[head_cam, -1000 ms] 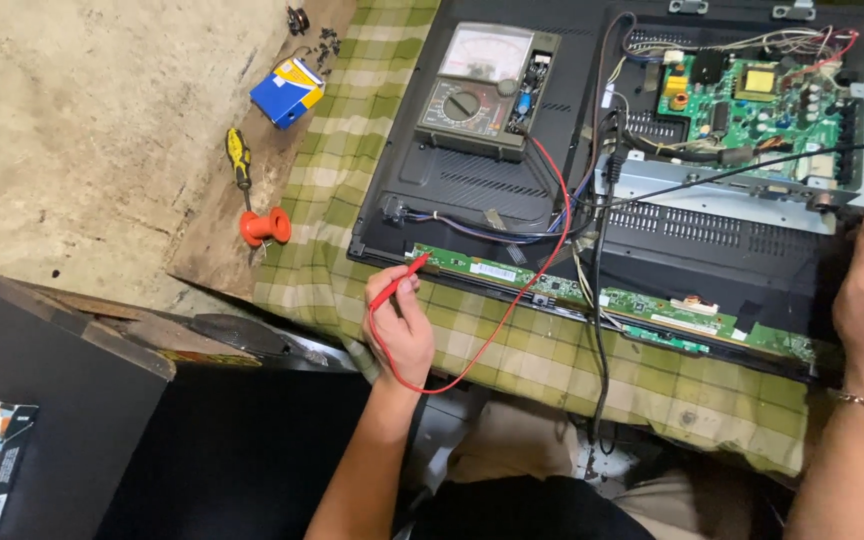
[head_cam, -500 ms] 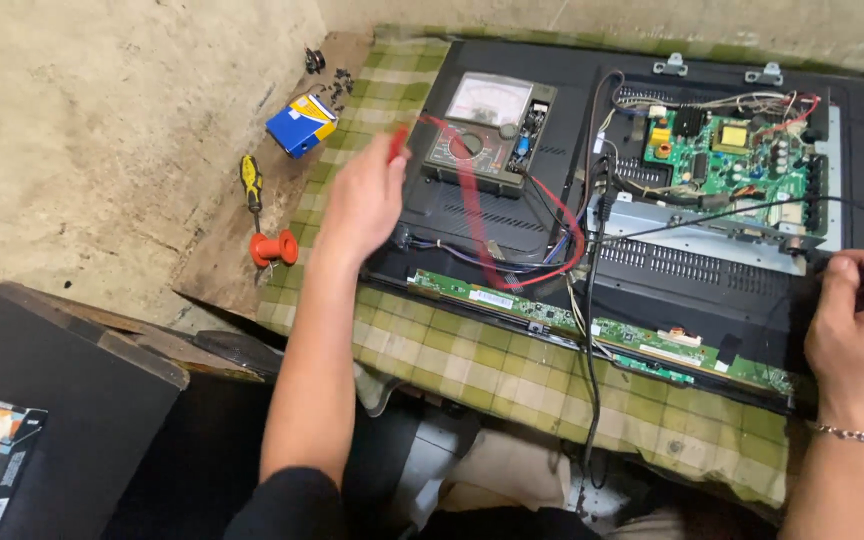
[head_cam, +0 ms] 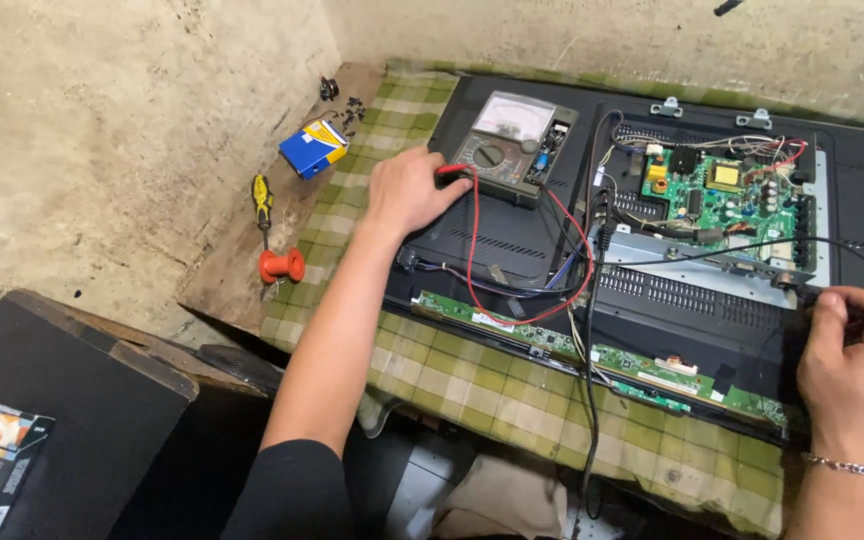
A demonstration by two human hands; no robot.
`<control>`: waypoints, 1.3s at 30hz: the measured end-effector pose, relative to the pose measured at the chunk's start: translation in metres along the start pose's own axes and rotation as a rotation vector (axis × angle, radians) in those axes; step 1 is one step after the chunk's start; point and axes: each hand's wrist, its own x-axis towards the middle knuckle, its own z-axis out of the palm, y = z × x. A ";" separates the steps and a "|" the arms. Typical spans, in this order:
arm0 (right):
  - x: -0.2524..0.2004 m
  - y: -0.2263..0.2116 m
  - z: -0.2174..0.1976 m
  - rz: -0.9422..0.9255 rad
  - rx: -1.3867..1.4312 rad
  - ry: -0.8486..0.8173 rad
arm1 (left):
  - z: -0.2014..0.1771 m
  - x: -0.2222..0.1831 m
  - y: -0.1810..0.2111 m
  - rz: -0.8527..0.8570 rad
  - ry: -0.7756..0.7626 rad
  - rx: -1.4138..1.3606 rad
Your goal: Repairing a television by testing circuit board components with a multimeter and soldering connections.
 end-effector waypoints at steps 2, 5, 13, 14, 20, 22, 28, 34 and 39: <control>0.000 0.001 0.000 -0.001 0.007 0.000 | 0.007 0.007 0.000 0.002 0.046 0.057; -0.001 0.006 0.002 -0.025 -0.007 0.006 | 0.012 0.011 -0.001 0.017 0.152 0.076; 0.000 0.008 0.001 -0.076 -0.122 0.018 | -0.022 -0.038 0.003 -0.290 0.244 -0.779; 0.000 0.008 0.001 -0.073 -0.121 0.019 | -0.017 -0.039 -0.001 -0.289 0.243 -0.776; -0.001 0.009 0.003 -0.074 -0.102 0.020 | -0.001 -0.053 -0.011 0.127 0.381 -0.461; 0.001 0.008 0.002 -0.134 -0.113 0.051 | -0.008 -0.062 -0.003 0.145 0.091 -0.246; 0.007 -0.003 -0.002 -0.130 -0.156 0.059 | -0.010 -0.059 0.000 0.131 0.053 0.035; 0.015 -0.022 -0.009 -0.119 -0.111 0.065 | -0.003 -0.060 0.003 0.084 0.094 0.041; 0.021 -0.033 -0.014 -0.074 -0.098 0.058 | -0.007 -0.055 0.013 0.009 0.018 0.080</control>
